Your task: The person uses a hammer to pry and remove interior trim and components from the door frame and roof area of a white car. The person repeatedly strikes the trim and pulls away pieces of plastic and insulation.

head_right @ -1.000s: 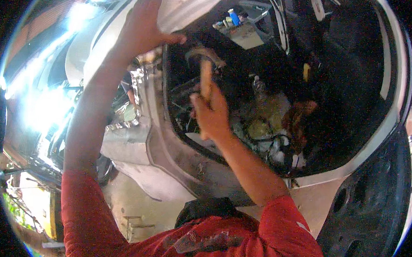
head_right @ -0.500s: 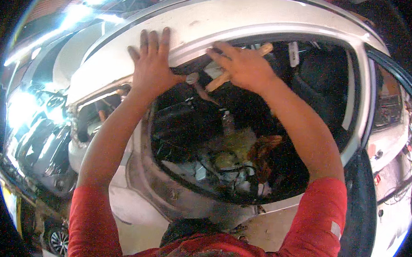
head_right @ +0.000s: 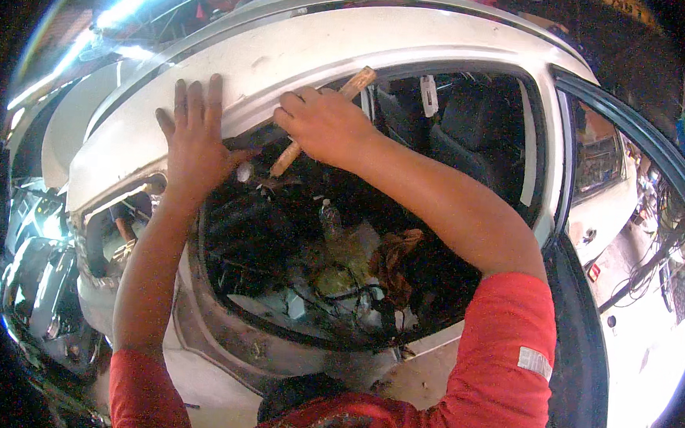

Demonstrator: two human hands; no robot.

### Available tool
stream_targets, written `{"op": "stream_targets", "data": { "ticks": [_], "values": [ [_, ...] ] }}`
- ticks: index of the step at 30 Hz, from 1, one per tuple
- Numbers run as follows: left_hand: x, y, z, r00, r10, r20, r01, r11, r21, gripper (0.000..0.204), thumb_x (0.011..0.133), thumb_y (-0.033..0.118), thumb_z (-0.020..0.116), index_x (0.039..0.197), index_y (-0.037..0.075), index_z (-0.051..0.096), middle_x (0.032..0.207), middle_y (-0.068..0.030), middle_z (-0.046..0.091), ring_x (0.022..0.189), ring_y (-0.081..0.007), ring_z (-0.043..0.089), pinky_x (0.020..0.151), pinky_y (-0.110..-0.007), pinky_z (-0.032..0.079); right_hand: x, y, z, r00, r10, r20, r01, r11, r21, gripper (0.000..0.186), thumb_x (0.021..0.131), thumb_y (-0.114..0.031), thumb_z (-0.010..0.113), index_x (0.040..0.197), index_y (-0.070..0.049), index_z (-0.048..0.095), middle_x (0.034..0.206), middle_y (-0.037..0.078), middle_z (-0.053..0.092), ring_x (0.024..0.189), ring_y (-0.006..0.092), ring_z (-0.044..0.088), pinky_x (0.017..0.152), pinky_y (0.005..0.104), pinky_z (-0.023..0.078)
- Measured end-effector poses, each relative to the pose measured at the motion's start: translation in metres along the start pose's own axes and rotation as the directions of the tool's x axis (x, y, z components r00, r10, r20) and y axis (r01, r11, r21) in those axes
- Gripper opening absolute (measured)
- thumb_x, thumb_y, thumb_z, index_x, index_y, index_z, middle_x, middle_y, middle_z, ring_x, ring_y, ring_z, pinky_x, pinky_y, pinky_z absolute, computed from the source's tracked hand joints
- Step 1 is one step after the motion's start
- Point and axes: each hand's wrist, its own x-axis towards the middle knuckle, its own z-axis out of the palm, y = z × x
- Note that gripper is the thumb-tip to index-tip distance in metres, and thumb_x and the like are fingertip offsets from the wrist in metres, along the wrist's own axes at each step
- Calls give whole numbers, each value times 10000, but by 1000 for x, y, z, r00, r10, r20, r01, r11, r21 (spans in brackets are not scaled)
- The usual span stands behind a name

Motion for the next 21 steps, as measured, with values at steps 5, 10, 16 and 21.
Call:
{"op": "stream_targets", "data": {
  "ticks": [5, 10, 16, 21],
  "values": [
    [1, -4, 17, 992, 28, -126, -32, 999, -29, 1287, 756, 592, 926, 1741, 89, 269, 1645, -269, 436, 1621, -519, 284, 1174, -852, 258, -10, -7, -6, 985, 142, 95, -146, 989, 31, 292, 879, -169, 738, 1140, -56, 671, 1030, 133, 682, 984, 329, 745, 797, 479, 625],
    [1, -4, 18, 993, -7, -119, 2, 999, -36, 1221, 809, 496, 897, 1752, 117, 221, 1659, -252, 415, 1623, -504, 279, 1210, -826, 260, -12, -15, 1, 946, 324, -19, -323, 945, 47, 341, 792, -172, 806, 1063, -75, 623, 1013, 122, 652, 908, 320, 744, 731, 468, 629],
    [1, 5, 24, 983, -38, -179, 27, 998, -65, 1177, 794, 477, 879, 1729, 97, 273, 1625, -261, 429, 1604, -530, 299, 1200, -830, 258, -17, -14, 24, 919, 323, -226, -318, 946, 59, 431, 719, -195, 868, 1051, -101, 609, 1009, 101, 630, 889, 319, 722, 753, 458, 626],
    [0, 5, 19, 989, -36, -142, 30, 999, -45, 1173, 795, 493, 876, 1721, 83, 284, 1617, -259, 437, 1599, -527, 310, 1204, -804, 280, -12, -16, 20, 911, 365, -193, -356, 931, 83, 459, 717, -212, 877, 1096, -106, 641, 1032, 101, 663, 979, 319, 724, 827, 474, 621]
  ]
}}
